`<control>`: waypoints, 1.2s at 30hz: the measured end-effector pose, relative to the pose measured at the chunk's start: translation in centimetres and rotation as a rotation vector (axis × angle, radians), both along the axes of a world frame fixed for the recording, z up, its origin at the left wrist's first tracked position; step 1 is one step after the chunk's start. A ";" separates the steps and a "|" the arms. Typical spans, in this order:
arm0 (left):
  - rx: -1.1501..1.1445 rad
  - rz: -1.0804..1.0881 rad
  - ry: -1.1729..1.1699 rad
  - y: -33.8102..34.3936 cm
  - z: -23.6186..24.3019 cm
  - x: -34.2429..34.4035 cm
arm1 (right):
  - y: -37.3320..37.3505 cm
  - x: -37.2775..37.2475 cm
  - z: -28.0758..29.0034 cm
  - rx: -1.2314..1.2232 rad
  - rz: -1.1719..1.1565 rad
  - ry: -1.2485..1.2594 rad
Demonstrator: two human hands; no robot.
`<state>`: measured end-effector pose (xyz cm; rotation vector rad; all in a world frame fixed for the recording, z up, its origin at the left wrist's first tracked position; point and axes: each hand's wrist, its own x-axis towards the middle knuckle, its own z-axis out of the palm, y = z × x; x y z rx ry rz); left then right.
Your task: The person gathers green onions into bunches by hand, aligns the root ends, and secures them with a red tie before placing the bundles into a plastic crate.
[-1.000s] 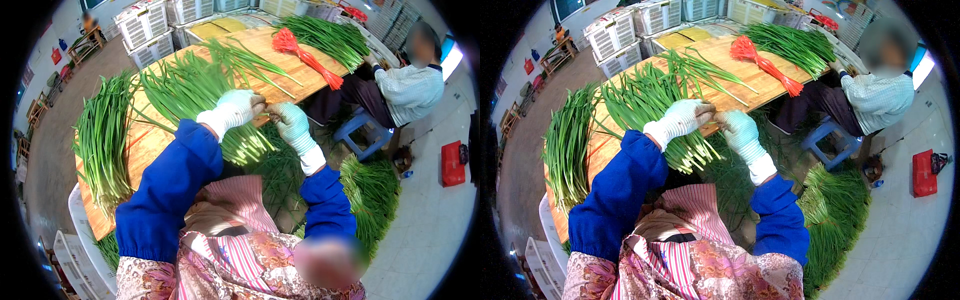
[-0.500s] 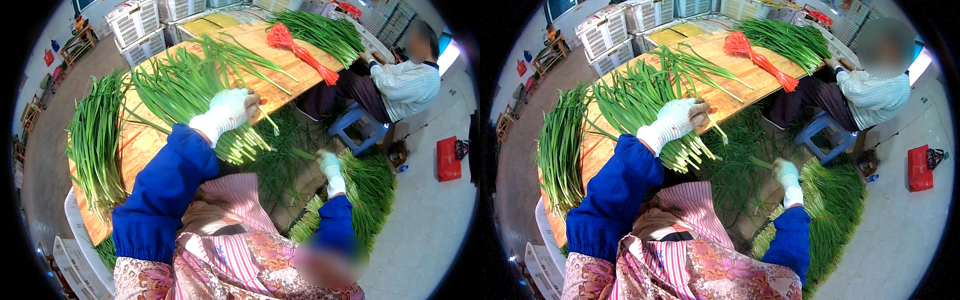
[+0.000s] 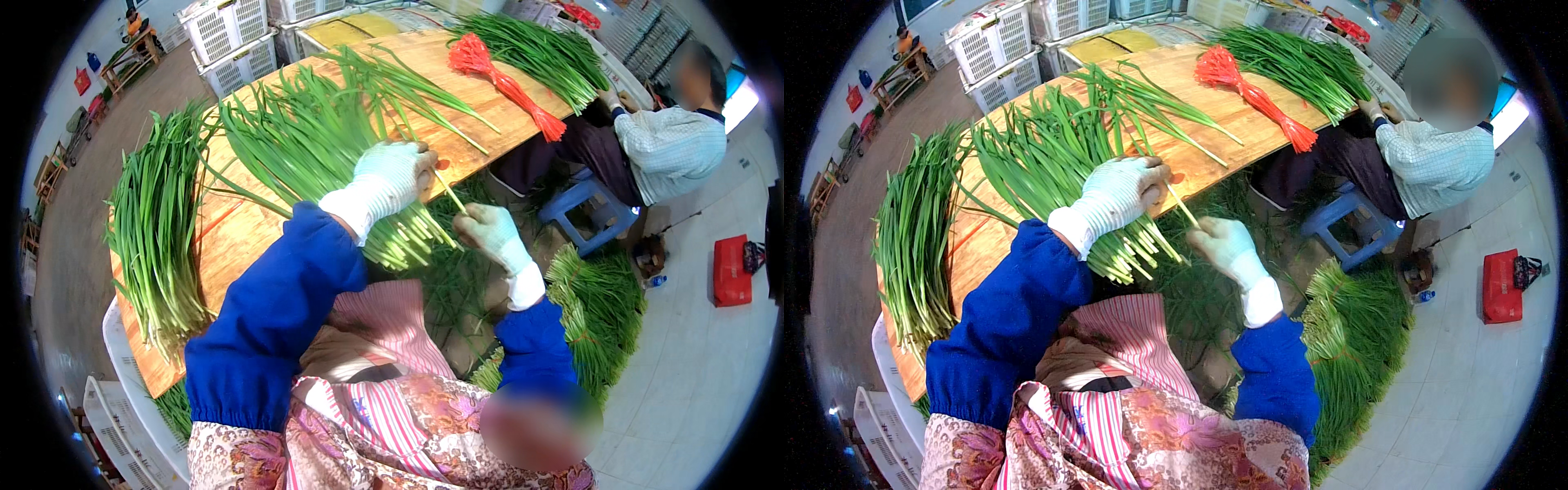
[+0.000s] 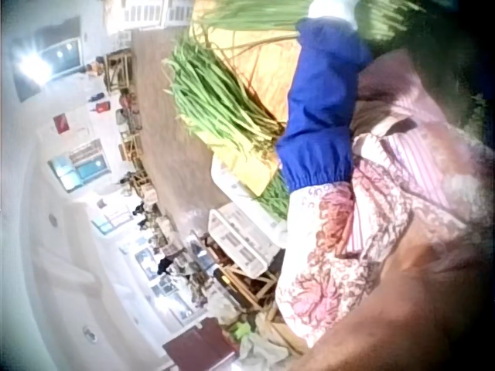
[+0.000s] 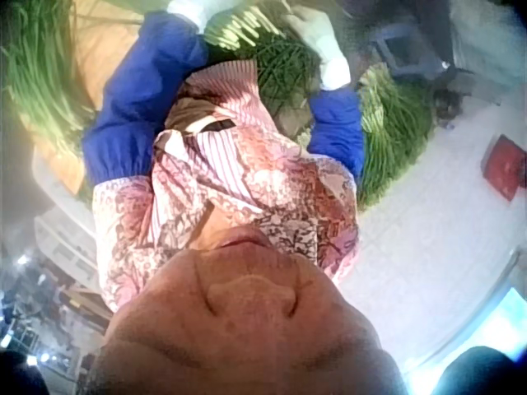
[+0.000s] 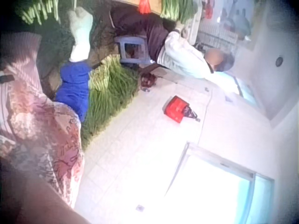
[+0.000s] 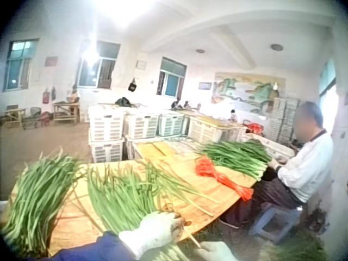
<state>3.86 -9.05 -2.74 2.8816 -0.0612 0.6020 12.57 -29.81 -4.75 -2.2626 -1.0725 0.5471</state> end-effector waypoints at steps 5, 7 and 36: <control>-0.006 0.014 0.077 -0.3 0.5 0.2 | -6.1 1.7 -6.2 -0.076 0.225 0.270; -0.029 0.007 0.087 -0.4 0.7 0.0 | -6.2 2.8 -5.8 -0.586 0.228 -0.250; -1.996 -0.052 -0.329 -4.2 -1.1 -12.8 | 7.4 -9.4 1.5 0.539 0.206 0.065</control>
